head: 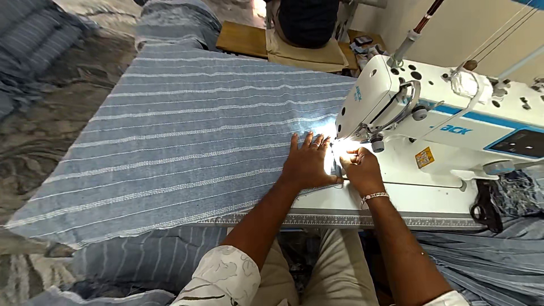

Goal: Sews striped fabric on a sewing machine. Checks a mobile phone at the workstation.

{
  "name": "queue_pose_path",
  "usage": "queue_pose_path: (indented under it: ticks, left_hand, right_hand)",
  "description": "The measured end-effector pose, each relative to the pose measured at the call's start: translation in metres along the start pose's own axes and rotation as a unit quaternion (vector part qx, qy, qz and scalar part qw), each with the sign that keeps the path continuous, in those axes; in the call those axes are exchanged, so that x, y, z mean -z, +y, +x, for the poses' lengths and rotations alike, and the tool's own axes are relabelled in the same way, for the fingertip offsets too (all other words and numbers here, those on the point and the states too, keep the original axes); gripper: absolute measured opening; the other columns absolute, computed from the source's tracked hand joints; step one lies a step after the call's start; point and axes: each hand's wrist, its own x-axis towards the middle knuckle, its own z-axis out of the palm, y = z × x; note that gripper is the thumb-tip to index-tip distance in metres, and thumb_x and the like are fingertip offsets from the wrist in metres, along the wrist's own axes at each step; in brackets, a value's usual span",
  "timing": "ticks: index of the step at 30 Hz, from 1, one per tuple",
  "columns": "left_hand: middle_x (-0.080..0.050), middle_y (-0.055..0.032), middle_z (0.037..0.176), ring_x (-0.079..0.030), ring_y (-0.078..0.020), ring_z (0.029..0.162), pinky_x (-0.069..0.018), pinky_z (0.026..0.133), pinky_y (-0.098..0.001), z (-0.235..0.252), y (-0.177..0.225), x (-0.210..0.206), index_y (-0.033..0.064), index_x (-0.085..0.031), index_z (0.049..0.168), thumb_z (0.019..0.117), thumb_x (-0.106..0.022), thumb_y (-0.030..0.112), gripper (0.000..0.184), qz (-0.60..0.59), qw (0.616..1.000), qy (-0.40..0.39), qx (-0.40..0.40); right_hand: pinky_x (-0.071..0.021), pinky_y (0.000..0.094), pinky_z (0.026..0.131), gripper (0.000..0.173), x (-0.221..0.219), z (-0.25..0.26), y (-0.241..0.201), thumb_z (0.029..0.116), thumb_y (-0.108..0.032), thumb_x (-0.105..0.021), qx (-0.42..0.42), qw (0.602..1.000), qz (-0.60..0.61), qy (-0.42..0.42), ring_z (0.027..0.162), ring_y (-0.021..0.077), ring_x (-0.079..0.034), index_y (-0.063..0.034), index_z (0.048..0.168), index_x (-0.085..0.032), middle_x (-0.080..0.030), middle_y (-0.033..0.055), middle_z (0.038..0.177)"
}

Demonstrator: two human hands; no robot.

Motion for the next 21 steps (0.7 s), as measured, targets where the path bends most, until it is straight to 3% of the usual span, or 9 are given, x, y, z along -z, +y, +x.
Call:
queue_pose_path:
  ticks: [3,7,9,11,13,14,16,20,21]
  left_hand:
    - [-0.035,-0.0051,0.167,-0.022,-0.0342,0.157,-0.0058,0.122,-0.0723,-0.001,-0.001,0.000,0.0165,-0.034,0.162,0.0698,-0.057,0.091,0.121,0.006,1.000,0.001,0.000]
    - [-0.034,-0.0048,0.168,-0.022,-0.0341,0.157,-0.0055,0.121,-0.0735,0.002,-0.002,0.001,0.0168,-0.033,0.162,0.0718,-0.061,0.086,0.117,0.000,1.000,-0.010,-0.007]
    - [-0.038,-0.0089,0.165,-0.027,-0.0324,0.156,-0.0103,0.124,-0.0680,-0.005,-0.007,0.004,0.0133,-0.037,0.160,0.0802,-0.069,0.070,0.103,-0.087,0.995,0.026,-0.028]
    - [-0.047,-0.0151,0.158,-0.041,-0.0290,0.149,-0.0287,0.125,-0.0529,-0.036,-0.013,0.020,0.0053,-0.045,0.154,0.0905,-0.076,0.041,0.079,-0.242,0.964,0.104,-0.048]
    - [-0.063,-0.0154,0.141,-0.063,-0.0225,0.128,-0.0504,0.110,-0.0418,-0.091,-0.019,0.037,0.0010,-0.059,0.142,0.0976,-0.069,0.023,0.050,-0.326,0.927,0.176,-0.054]
    - [-0.069,-0.0137,0.129,-0.070,-0.0188,0.113,-0.0581,0.100,-0.0376,-0.128,-0.025,0.041,-0.0004,-0.065,0.133,0.0999,-0.065,0.017,0.037,-0.352,0.915,0.195,-0.041]
    - [-0.075,-0.0118,0.108,-0.074,-0.0152,0.090,-0.0641,0.083,-0.0348,-0.217,-0.042,0.037,-0.0036,-0.070,0.117,0.1020,-0.061,0.012,0.023,-0.389,0.892,0.224,0.044]
    - [-0.074,-0.0094,0.103,-0.073,-0.0201,0.083,-0.0629,0.077,-0.0433,-0.409,-0.074,-0.014,0.0041,-0.068,0.122,0.1064,-0.058,0.026,0.029,-0.305,0.843,0.169,0.410]
    - [-0.075,-0.0088,0.099,-0.072,-0.0204,0.083,-0.0624,0.078,-0.0452,-0.453,-0.082,-0.036,0.0051,-0.070,0.120,0.1059,-0.058,0.027,0.029,-0.273,0.826,0.141,0.473]
  right_hand:
    - [-0.0564,0.0518,0.080,0.047,-0.009,-0.001,-0.010,0.0896,-0.029,-0.079,0.008,0.999,-0.027,0.020,0.085,0.0263,-0.069,-0.0039,0.126,-0.061,-0.071,0.0117,0.094]
    - [-0.0548,0.0594,0.083,0.039,-0.012,-0.003,-0.026,0.0929,-0.022,-0.071,-0.027,0.994,-0.108,0.000,0.095,0.0344,-0.070,-0.0044,0.127,-0.061,-0.072,0.0145,0.100]
    - [-0.0530,0.0623,0.089,0.041,-0.009,-0.001,-0.026,0.0944,-0.020,-0.068,-0.027,0.993,-0.107,-0.029,0.103,0.0380,-0.069,-0.0014,0.130,-0.060,-0.072,0.0190,0.108]
    - [-0.0507,0.0649,0.092,0.040,-0.006,0.002,-0.024,0.0964,-0.021,-0.067,-0.002,0.994,-0.091,-0.051,0.107,0.0419,-0.067,0.0023,0.129,-0.062,-0.070,0.0251,0.113]
    - [-0.0522,0.0624,0.088,0.036,-0.001,0.005,-0.019,0.0979,-0.026,-0.065,0.006,0.996,-0.069,-0.062,0.100,0.0385,-0.068,0.0021,0.121,-0.068,-0.070,0.0249,0.108]
    - [-0.0537,0.0580,0.082,0.035,0.001,0.003,-0.015,0.0987,-0.026,-0.064,-0.004,0.996,-0.051,-0.074,0.089,0.0335,-0.067,0.0024,0.118,-0.068,-0.069,0.0225,0.102]
    - [-0.0533,0.0517,0.075,0.034,0.002,0.003,-0.011,0.1004,-0.025,-0.062,-0.017,0.995,-0.023,-0.097,0.079,0.0254,-0.062,0.0042,0.116,-0.065,-0.067,0.0189,0.096]
    - [-0.0471,0.0412,0.062,0.041,-0.007,0.034,0.031,0.1007,-0.039,-0.060,0.004,0.996,0.000,-0.091,0.067,0.0126,-0.048,-0.0039,0.122,-0.061,-0.059,0.0079,0.091]
    - [-0.0413,0.0297,0.053,0.032,-0.008,0.037,0.039,0.1018,-0.039,-0.058,0.012,0.995,0.012,-0.095,0.058,0.0041,-0.041,-0.0114,0.117,-0.063,-0.055,-0.0018,0.083]
